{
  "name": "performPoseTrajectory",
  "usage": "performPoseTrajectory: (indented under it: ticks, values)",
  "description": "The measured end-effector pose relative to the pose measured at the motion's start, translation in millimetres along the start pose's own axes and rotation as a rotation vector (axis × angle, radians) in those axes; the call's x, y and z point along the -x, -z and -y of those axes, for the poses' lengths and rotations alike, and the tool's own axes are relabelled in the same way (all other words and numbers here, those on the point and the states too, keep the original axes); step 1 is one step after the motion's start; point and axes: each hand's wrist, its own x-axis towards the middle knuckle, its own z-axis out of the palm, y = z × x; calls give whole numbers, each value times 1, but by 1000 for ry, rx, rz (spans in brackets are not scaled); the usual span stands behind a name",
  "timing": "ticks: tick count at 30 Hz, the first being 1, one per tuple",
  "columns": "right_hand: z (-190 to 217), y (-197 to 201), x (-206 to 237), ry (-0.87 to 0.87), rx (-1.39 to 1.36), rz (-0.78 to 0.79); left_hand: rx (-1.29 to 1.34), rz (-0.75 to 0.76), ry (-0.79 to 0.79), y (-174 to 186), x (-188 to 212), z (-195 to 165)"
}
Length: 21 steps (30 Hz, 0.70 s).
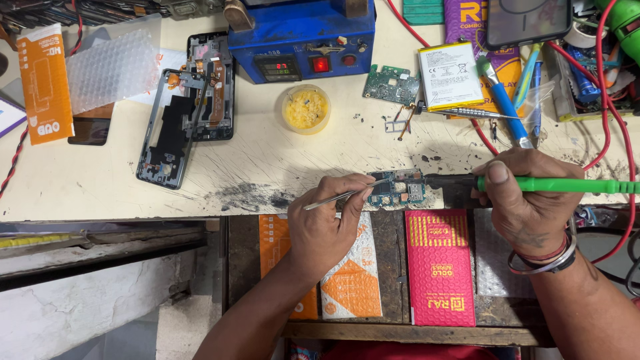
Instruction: The person solders components on a disassembled phone motherboard at a cluttered repair workbench, holding the board with tweezers in one hand and a soldering iron in the other. They briefly reach toward a QR-code card on the bench, then resume soldering and repositioning the board, with a flux container and a disassembled phone body nearby.
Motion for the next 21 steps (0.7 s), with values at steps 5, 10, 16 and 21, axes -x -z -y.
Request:
performPoseTrajectory:
  ticks: [5, 10, 16, 21]
  values:
    - [0, -1, 1, -2, -29, -2, 14, 2, -6, 0, 0, 1]
    - [2, -2, 0, -13, -10, -12, 16, -6, -9, 0, 1, -1]
    - [2, -2, 0, -1, 2, -4, 13, 4, 6, 1, 0, 0]
    - [1, -2, 0, -7, -5, -11, -1, -6, -8, 1, 0, 0]
